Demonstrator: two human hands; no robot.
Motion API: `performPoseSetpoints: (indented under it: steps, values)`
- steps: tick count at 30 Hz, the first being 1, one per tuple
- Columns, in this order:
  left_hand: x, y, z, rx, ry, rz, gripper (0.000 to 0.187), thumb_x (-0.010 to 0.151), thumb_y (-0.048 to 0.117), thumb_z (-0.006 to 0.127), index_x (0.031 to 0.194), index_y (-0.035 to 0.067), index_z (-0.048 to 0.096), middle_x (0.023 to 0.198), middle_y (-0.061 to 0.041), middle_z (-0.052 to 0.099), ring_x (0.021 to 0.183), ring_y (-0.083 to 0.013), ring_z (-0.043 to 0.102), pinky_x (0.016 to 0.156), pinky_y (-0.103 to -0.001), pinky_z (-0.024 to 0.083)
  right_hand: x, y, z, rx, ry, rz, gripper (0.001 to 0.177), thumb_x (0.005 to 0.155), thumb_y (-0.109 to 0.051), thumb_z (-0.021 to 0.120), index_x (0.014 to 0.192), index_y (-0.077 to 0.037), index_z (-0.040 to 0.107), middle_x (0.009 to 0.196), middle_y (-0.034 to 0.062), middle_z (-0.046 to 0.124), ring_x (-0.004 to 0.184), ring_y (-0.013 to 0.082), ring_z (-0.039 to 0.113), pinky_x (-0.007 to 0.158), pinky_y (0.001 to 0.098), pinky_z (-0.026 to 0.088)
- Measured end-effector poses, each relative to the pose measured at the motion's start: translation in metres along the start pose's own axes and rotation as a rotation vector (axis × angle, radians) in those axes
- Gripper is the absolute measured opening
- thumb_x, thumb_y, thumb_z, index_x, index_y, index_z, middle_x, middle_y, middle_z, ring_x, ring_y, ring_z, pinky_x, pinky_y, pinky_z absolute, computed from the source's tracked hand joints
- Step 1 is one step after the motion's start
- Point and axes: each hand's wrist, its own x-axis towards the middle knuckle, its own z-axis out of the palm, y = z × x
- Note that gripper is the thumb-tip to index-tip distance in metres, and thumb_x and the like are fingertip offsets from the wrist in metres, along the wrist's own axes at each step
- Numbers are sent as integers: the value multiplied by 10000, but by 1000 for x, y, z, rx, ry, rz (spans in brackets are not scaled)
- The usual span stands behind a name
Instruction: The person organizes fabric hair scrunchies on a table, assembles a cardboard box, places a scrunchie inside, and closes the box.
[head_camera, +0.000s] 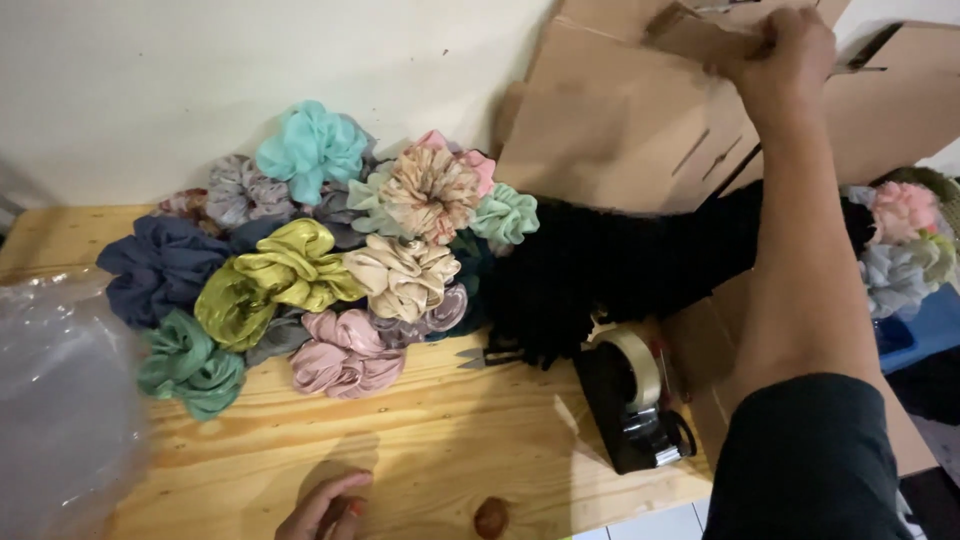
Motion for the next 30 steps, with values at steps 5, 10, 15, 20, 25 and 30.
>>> performPoseSetpoints:
  steps: [5,10,15,20,25,30]
  values:
    - [27,-61,-12,39,-272,9,480,838,25,637,1226,257,797,902,-10,867,704,-25,760,627,-157,477,11,-72,-23,160,291,-238,486,893,21,1090,1223,48,735,1246,185,663,1058,378,676,684,476,611]
    - [67,-135,-20,23,-608,-190,578,892,13,567,1394,282,659,1037,-34,813,1068,-63,784,745,-135,462,-16,-61,1,99,-112,-51,470,857,-108,940,1255,36,738,1065,216,571,911,423,565,778,539,508]
    - [0,11,-5,86,-53,-59,382,823,141,655,1106,277,873,801,14,860,800,-33,806,734,-159,519,-35,-85,-27,267,15,-85,710,877,12,990,1349,-24,460,1271,200,369,1068,420,510,733,483,626]
    - [3,1,-5,84,-121,-6,388,853,149,626,1150,269,844,1060,46,875,878,-44,823,812,-153,526,-45,-83,-38,297,17,-40,1014,963,106,966,1646,-219,290,1534,193,172,1126,437,562,840,455,637]
    - [-13,41,11,-47,150,224,234,804,79,690,960,159,845,984,37,846,760,-54,740,760,-184,557,-49,-103,-74,284,-56,-7,992,956,209,865,1667,-187,299,1569,142,130,1392,479,441,903,453,620]
    - [-8,39,3,-144,13,315,225,860,54,662,1047,59,787,1060,-57,819,944,-110,765,847,-218,600,-56,-138,-115,183,-135,-34,918,1117,146,884,1777,-121,304,1669,166,52,1221,487,547,931,498,599]
